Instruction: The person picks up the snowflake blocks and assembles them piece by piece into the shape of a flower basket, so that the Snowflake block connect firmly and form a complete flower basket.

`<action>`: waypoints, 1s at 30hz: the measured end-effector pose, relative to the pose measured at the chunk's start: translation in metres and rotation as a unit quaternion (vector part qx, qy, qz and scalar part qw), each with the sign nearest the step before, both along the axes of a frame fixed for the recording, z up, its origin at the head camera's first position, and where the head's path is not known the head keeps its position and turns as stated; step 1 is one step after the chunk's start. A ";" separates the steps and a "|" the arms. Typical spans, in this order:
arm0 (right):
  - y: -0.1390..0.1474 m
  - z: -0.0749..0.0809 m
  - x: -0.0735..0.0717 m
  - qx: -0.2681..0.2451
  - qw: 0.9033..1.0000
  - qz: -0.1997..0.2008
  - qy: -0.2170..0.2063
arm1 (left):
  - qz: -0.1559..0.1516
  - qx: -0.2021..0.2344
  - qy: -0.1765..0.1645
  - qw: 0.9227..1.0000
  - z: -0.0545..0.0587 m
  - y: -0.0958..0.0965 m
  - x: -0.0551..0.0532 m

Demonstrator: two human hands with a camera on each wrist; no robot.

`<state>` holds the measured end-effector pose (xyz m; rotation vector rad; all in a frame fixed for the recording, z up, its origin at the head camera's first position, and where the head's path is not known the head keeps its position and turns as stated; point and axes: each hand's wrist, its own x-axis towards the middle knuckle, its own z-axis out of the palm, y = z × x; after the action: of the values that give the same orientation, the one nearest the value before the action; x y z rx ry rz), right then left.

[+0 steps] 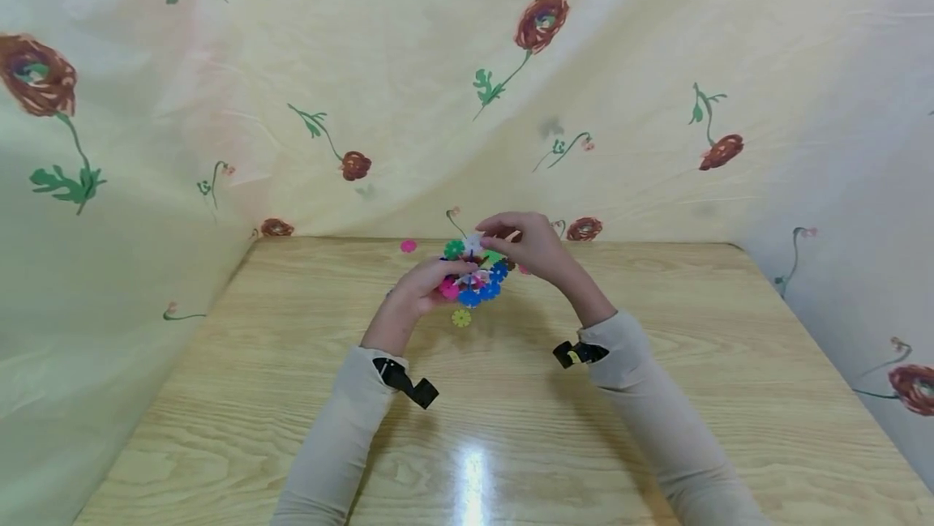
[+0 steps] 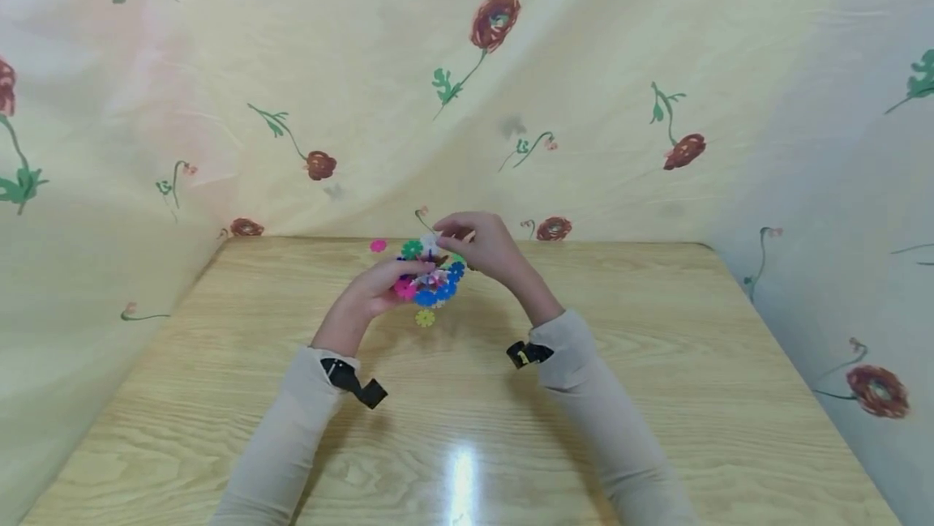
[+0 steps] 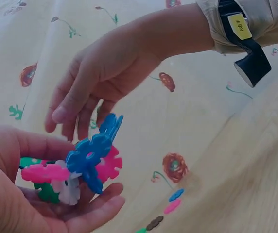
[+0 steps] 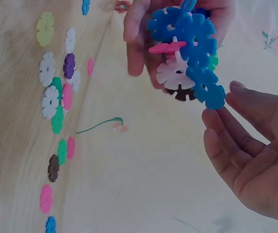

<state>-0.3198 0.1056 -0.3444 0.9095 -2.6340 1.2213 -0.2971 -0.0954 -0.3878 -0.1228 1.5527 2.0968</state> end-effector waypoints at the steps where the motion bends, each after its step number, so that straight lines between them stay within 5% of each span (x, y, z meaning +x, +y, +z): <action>1: 0.002 -0.001 -0.001 -0.001 1.000 -0.008 -0.001 | 0.018 -0.001 -0.002 1.000 0.000 -0.001 -0.001; 5: 0.010 -0.012 -0.007 0.013 0.999 -0.022 -0.026 | 0.097 0.006 -0.013 0.995 0.002 -0.006 -0.003; 8: 0.014 -0.025 -0.016 0.040 0.998 -0.006 -0.053 | 0.118 0.051 -0.019 0.991 0.005 -0.012 -0.003; 13: 0.018 -0.054 -0.032 0.083 0.992 0.038 -0.093 | 0.121 0.099 -0.025 0.987 0.009 -0.017 -0.004; 21: 0.015 -0.078 -0.041 0.136 0.978 0.063 -0.148 | 0.110 0.014 -0.016 0.994 0.007 -0.017 -0.006; 30: -0.001 -0.086 -0.044 0.214 0.963 0.041 -0.159 | 0.094 0.003 0.003 0.996 0.008 -0.020 -0.002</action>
<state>-0.3643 0.1051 -0.4308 0.9540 -3.2322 0.8855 -0.2992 -0.1151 -0.3796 -0.2688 1.5918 2.2479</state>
